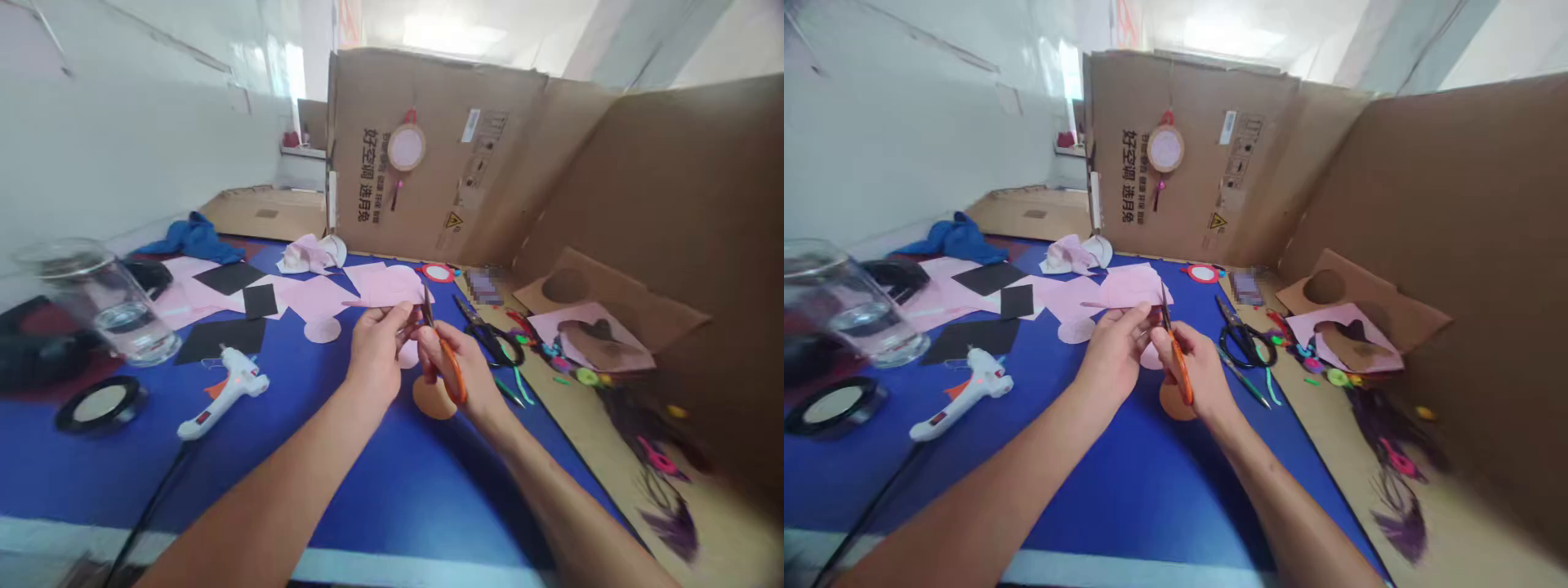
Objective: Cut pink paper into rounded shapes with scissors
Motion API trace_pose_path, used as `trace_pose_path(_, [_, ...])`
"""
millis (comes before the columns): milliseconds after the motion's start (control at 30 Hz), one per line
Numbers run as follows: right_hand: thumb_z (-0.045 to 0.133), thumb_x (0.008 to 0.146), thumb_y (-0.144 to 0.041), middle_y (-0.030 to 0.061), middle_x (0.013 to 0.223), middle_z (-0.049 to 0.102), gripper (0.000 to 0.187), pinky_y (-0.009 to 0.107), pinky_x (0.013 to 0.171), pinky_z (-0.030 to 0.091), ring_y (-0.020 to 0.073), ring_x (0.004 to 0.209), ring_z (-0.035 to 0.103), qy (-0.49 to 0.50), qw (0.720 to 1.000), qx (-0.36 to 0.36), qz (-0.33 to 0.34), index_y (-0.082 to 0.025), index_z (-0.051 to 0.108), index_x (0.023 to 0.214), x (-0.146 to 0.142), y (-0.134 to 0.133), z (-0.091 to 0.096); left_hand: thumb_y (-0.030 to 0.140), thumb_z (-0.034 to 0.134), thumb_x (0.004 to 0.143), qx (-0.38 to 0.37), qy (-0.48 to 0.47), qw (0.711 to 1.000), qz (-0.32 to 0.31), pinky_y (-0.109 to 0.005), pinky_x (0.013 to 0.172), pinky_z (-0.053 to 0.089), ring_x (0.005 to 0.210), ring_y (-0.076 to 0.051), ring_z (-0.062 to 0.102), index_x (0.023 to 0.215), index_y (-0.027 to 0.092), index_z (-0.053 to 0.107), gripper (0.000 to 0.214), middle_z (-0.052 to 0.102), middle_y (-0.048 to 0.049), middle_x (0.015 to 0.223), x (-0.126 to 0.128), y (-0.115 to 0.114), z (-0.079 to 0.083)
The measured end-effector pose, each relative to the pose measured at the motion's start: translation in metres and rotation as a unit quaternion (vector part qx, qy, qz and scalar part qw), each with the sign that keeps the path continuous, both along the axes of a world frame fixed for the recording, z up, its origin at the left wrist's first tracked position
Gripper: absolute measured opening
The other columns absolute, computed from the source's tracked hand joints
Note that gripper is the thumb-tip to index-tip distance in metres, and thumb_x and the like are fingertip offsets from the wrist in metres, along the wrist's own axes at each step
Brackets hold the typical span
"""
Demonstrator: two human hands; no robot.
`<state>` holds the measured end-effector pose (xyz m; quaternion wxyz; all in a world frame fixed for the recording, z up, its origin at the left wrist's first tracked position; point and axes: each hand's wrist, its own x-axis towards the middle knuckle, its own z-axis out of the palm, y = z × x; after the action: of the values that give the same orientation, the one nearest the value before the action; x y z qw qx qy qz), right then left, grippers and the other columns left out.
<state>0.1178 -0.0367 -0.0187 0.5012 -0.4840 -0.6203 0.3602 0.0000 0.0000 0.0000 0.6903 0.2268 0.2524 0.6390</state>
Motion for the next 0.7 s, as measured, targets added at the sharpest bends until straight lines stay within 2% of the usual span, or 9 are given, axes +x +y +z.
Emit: trace_pose_path(700, [0.066, 0.094, -0.072, -0.0038, 0.057, 0.054, 0.055, 0.024, 0.047, 0.041, 0.0123, 0.048, 0.05, 0.003, 1.0, 0.003, -0.012, -0.022, 0.055, 0.074, 0.0012, -0.0016, -0.0015, 0.016, 0.085, 0.07, -0.018, 0.007, 1.0, -0.001, -0.023, 0.07, 0.054, 0.072, -0.014, 0.071, 0.077, 0.013, 0.077, 0.011, 0.076, -0.0062, 0.077, -0.0009, -0.0015, 0.0004])
